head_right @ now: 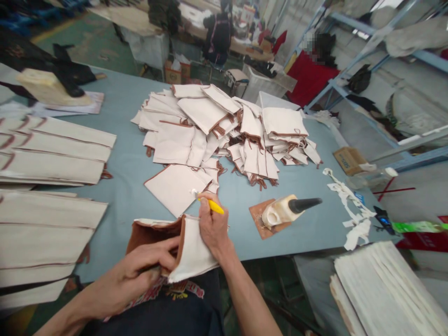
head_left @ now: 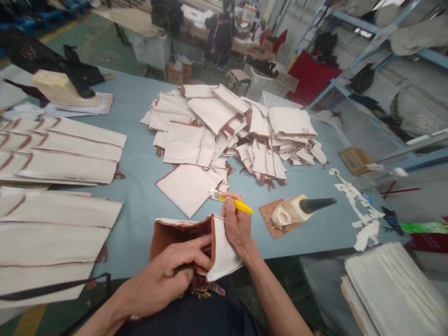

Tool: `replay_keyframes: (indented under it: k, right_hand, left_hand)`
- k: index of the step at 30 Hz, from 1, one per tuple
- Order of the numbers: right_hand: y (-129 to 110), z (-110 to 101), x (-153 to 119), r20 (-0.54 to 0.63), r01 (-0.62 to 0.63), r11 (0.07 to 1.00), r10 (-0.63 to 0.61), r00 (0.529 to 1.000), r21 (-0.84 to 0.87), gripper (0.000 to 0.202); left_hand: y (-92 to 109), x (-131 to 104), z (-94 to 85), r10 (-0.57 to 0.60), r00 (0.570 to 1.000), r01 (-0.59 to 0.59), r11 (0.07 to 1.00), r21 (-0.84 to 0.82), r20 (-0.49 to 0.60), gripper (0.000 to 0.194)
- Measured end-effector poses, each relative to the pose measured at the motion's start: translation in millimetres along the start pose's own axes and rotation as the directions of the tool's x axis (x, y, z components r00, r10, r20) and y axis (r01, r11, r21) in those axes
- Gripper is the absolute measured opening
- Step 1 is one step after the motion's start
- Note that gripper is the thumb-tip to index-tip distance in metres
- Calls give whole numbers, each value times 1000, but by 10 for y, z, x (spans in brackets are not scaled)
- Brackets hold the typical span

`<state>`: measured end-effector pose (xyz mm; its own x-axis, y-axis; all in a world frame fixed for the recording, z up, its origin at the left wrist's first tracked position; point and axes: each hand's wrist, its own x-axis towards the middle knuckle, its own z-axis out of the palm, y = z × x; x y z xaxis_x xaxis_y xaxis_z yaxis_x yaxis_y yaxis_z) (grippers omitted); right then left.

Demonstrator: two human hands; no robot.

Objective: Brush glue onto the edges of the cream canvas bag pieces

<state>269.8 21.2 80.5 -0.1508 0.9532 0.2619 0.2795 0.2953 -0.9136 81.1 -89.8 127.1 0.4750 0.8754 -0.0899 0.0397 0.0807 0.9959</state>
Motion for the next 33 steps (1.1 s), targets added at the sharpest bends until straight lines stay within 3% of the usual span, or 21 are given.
replay_keyframes:
  k: [2,4,6,9,11,13,16,20,25,28,33]
  right_hand:
    - [-65,-59,2,-40,64,995,-68,997,-80,31]
    - [-138,-102,15,-30,159,977,-164,986,-139,27]
    - [-195,-107,28,-9,248,953,-254,967,-175,25]
    - [-236,-81,56,0,313,930,-319,948,-191,25]
    - [-255,-101,89,-65,271,951,-284,957,-150,26]
    - [-297,-185,126,-218,201,979,-203,955,-35,27]
    - [-425,-391,141,-382,179,966,-97,919,186,33]
    - [-603,-565,64,-270,226,931,-149,951,286,35]
    - [-607,-421,45,-102,273,951,-260,960,144,36]
    - [-580,-356,61,-156,319,942,-302,941,100,35]
    - [-606,-429,-29,-262,327,940,-293,920,97,30]
  left_hand:
    - [40,3,-39,-94,993,109,968,-227,76,34]
    - [93,54,-70,-134,989,148,920,-362,64,41]
    - [141,147,-91,-174,984,157,935,-318,-25,33]
    - [188,301,-120,-191,964,173,979,-111,-185,26]
    - [208,368,-148,-154,959,158,987,-2,-238,28]
    - [222,392,-183,-129,964,139,990,26,-233,31]
    - [223,372,-248,-162,968,148,985,-89,-190,35]
    - [217,335,-328,-232,959,195,956,-221,-159,39]
    - [218,320,-336,-263,957,231,945,-233,-119,41]
    - [186,297,-314,-292,952,249,916,-314,-98,40]
    - [144,259,-306,-299,951,243,884,-400,-84,36]
